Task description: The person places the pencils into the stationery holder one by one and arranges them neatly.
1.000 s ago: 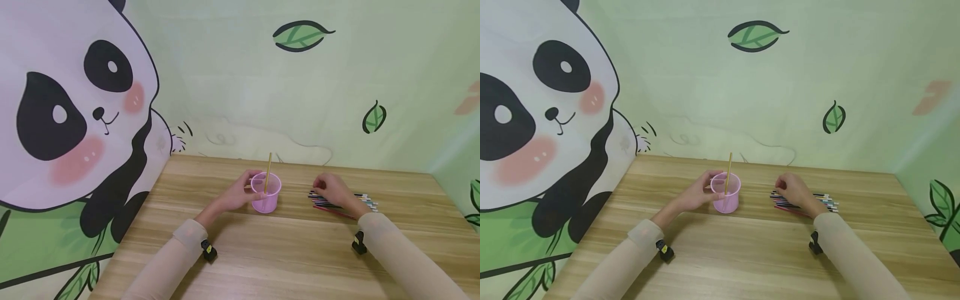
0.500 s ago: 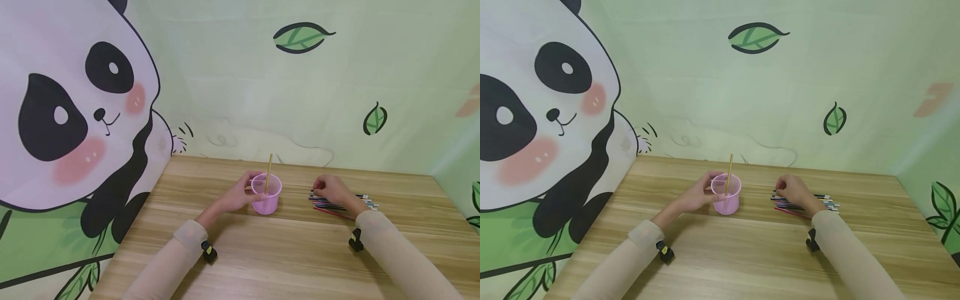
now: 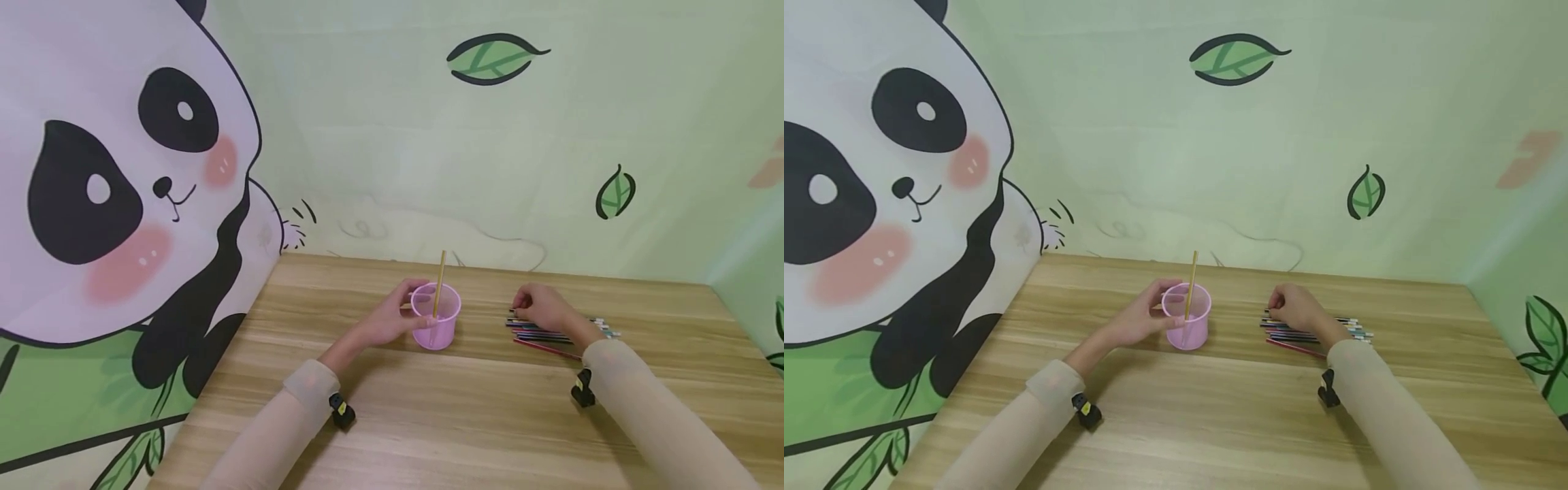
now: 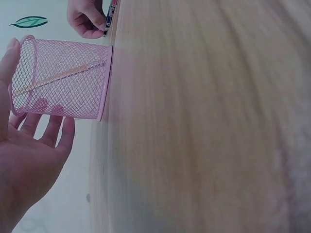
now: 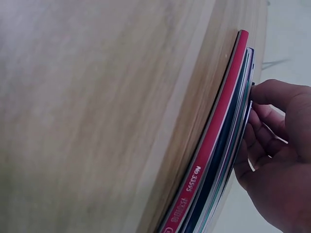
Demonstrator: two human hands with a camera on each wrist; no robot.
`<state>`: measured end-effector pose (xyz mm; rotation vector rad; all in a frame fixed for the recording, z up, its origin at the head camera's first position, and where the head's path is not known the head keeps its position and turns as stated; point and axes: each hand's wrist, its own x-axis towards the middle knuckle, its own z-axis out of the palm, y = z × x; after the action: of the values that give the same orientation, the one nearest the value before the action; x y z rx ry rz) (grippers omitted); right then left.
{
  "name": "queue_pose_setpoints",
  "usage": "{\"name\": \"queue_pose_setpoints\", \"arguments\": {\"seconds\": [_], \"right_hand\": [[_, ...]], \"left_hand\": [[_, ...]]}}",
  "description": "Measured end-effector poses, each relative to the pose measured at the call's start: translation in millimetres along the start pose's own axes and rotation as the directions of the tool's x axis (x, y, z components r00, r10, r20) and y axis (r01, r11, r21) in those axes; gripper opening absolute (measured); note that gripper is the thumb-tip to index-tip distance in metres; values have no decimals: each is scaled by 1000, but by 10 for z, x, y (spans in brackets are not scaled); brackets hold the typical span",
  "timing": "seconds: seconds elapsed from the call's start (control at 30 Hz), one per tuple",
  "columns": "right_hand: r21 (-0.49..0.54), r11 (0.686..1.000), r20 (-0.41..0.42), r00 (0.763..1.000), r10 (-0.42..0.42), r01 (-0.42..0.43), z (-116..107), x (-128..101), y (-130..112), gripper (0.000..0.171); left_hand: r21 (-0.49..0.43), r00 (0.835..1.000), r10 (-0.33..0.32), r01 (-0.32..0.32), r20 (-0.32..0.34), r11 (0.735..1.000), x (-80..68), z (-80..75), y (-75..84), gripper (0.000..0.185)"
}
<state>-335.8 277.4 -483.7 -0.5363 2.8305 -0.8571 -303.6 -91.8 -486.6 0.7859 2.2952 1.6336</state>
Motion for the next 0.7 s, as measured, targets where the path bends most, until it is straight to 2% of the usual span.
{"name": "queue_pose_setpoints", "arguments": {"seconds": [0.17,0.5,0.7], "right_hand": [[17,1000,8,1000,-5,5,0,5,14,5],[12,999,-46,998,-50,51,-54,30,-31,6],[-55,994,-110,989,-96,90,-167,-7,-80,9]], "left_hand": [[11,1000,-4,4,3,1000,5,-3,6,79],[-13,1000,5,-5,2,1000,4,-34,27,79],[-10,1000,-2,2,12,1000,10,-14,12,80]]}}
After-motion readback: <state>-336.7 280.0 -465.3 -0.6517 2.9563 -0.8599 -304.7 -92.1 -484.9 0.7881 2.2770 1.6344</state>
